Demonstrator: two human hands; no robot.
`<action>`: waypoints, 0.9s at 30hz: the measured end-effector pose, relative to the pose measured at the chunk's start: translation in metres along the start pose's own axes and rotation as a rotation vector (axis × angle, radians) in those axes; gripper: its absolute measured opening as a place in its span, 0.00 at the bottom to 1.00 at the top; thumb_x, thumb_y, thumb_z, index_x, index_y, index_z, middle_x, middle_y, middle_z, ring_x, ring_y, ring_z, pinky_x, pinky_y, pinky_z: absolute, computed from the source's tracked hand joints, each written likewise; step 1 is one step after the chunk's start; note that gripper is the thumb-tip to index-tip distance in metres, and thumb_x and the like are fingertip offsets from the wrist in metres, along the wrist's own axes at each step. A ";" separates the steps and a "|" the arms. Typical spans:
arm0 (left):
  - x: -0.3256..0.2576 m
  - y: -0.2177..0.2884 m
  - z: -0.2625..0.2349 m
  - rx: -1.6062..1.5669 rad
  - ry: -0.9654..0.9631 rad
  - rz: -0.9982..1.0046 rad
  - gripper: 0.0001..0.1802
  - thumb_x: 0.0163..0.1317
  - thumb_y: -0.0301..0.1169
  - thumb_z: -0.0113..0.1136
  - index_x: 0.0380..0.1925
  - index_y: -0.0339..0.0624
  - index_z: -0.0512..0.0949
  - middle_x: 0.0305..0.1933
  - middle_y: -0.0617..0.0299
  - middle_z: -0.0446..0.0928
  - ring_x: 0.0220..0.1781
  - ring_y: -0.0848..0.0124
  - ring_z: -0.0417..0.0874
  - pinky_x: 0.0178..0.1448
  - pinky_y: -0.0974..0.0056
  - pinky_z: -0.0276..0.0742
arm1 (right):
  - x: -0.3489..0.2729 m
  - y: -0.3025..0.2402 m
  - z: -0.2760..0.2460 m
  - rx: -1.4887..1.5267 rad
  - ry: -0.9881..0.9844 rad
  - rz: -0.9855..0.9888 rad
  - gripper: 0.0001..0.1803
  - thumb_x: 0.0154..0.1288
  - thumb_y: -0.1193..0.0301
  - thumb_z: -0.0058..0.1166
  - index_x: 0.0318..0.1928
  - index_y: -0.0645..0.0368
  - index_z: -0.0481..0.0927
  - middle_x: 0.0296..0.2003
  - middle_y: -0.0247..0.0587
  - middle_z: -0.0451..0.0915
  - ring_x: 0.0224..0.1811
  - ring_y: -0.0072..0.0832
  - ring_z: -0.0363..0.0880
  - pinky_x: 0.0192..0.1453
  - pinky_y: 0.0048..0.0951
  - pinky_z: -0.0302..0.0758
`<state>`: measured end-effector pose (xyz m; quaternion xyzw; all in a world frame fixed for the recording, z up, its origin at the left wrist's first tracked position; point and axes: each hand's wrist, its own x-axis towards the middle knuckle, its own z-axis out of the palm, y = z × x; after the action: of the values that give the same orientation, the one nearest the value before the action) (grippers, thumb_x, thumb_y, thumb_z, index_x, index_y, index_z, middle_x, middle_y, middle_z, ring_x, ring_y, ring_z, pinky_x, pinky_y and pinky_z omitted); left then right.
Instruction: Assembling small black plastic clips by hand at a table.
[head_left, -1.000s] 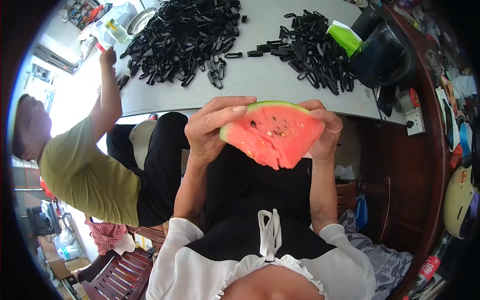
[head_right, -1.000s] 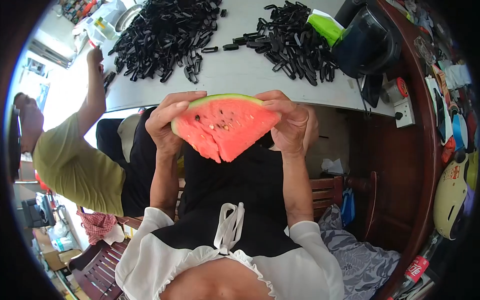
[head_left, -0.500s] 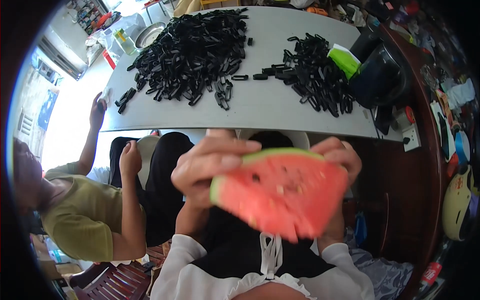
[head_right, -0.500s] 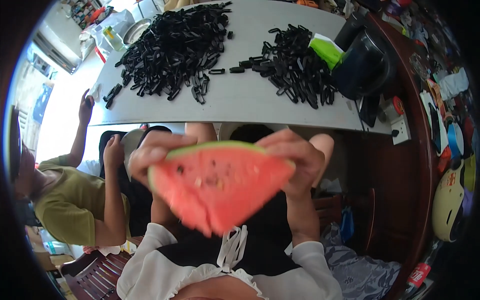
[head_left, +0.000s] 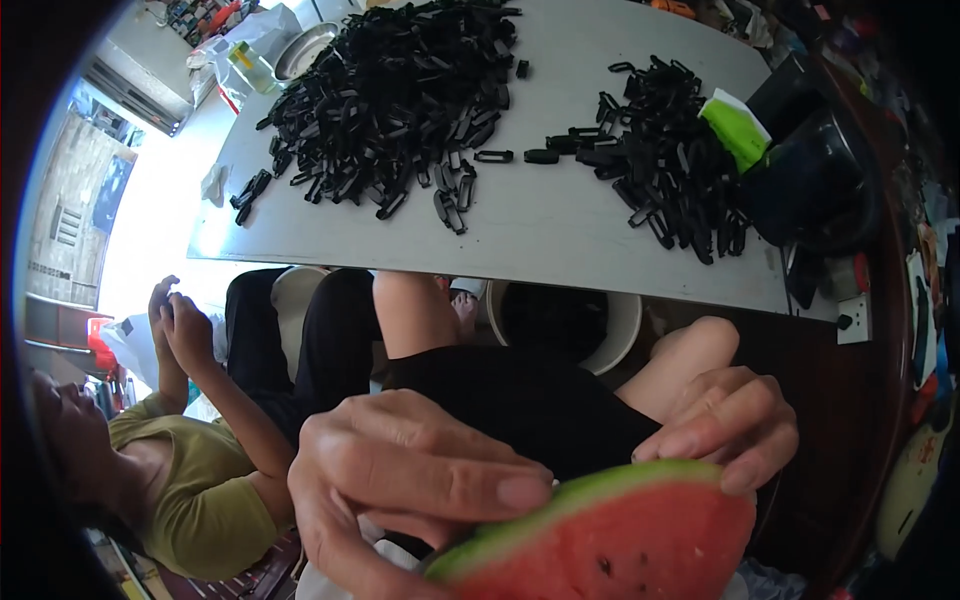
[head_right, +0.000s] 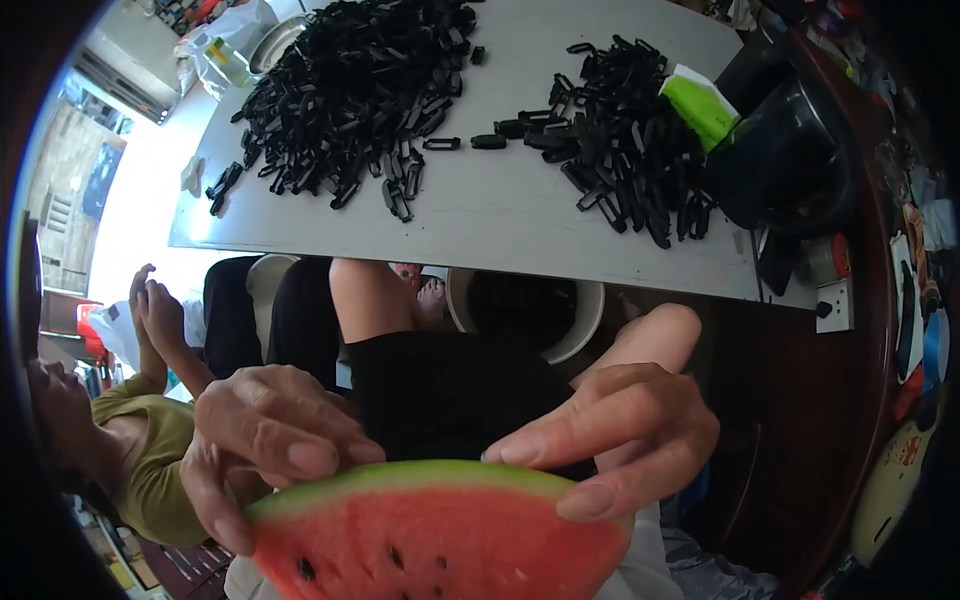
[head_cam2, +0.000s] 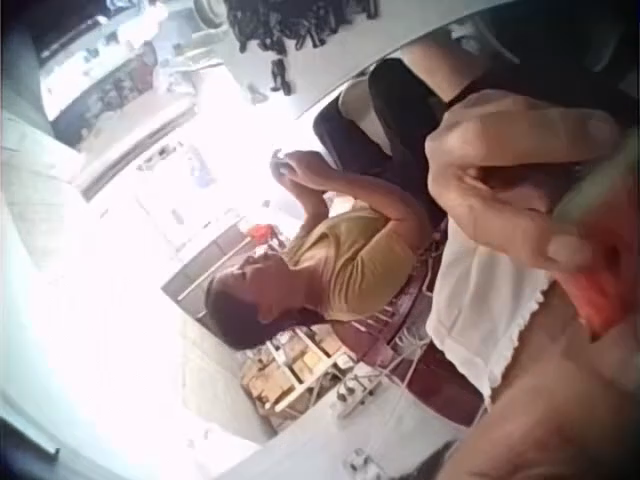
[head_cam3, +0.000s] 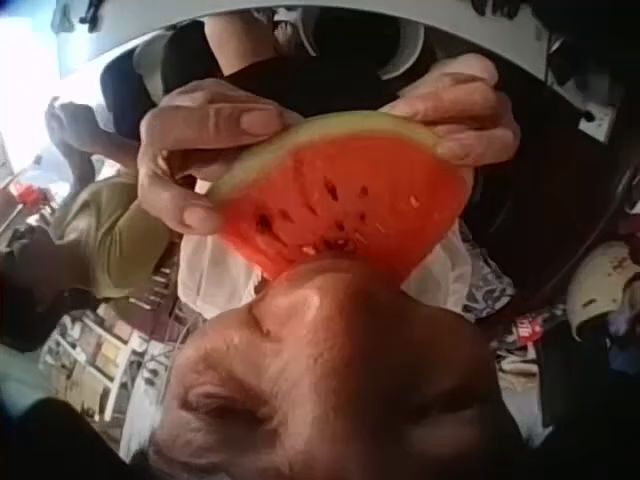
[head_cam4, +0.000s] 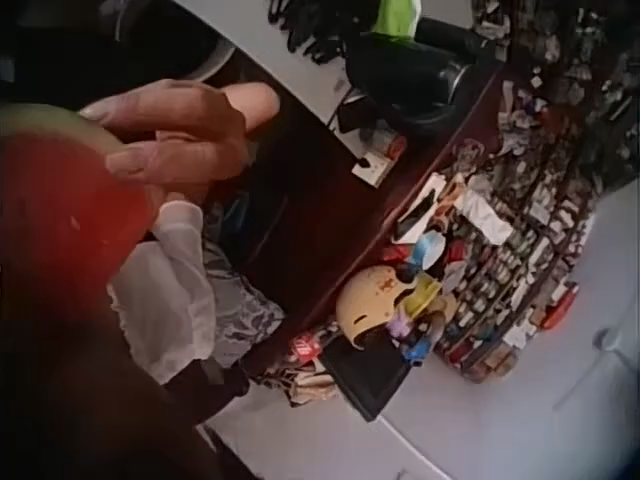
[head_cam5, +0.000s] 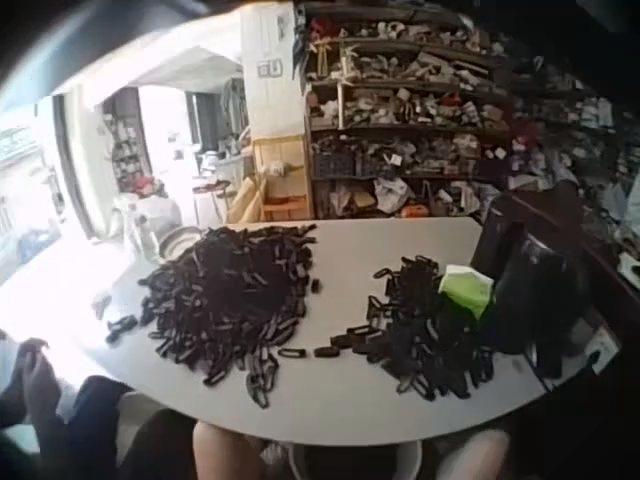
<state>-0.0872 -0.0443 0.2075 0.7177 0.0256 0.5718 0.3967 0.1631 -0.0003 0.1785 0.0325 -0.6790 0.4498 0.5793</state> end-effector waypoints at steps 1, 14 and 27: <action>0.001 -0.004 0.002 -0.032 -0.008 -0.026 0.19 0.56 0.28 0.60 0.50 0.53 0.76 0.49 0.33 0.71 0.43 0.45 0.81 0.36 0.56 0.85 | 0.000 0.002 0.000 0.055 0.054 0.015 0.13 0.59 0.71 0.58 0.45 0.57 0.76 0.35 0.52 0.76 0.29 0.32 0.82 0.30 0.22 0.84; 0.021 -0.048 0.001 -0.051 -0.104 -0.378 0.36 0.55 0.53 0.56 0.48 0.27 0.74 0.37 0.43 0.78 0.36 0.56 0.84 0.37 0.61 0.82 | -0.031 0.015 -0.030 -0.072 0.319 0.010 0.12 0.51 0.73 0.64 0.38 0.58 0.79 0.30 0.49 0.81 0.26 0.26 0.83 0.17 0.08 0.71; 0.014 -0.050 0.015 -0.041 0.232 -0.443 0.28 0.59 0.42 0.57 0.50 0.28 0.71 0.35 0.36 0.77 0.27 0.52 0.84 0.22 0.61 0.82 | -0.023 0.030 -0.056 -0.025 0.107 0.006 0.14 0.59 0.71 0.59 0.43 0.62 0.74 0.36 0.49 0.75 0.30 0.29 0.80 0.33 0.20 0.83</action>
<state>-0.0489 -0.0116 0.1886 0.6159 0.2162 0.5499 0.5211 0.1958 0.0430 0.1384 -0.0009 -0.6526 0.4443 0.6138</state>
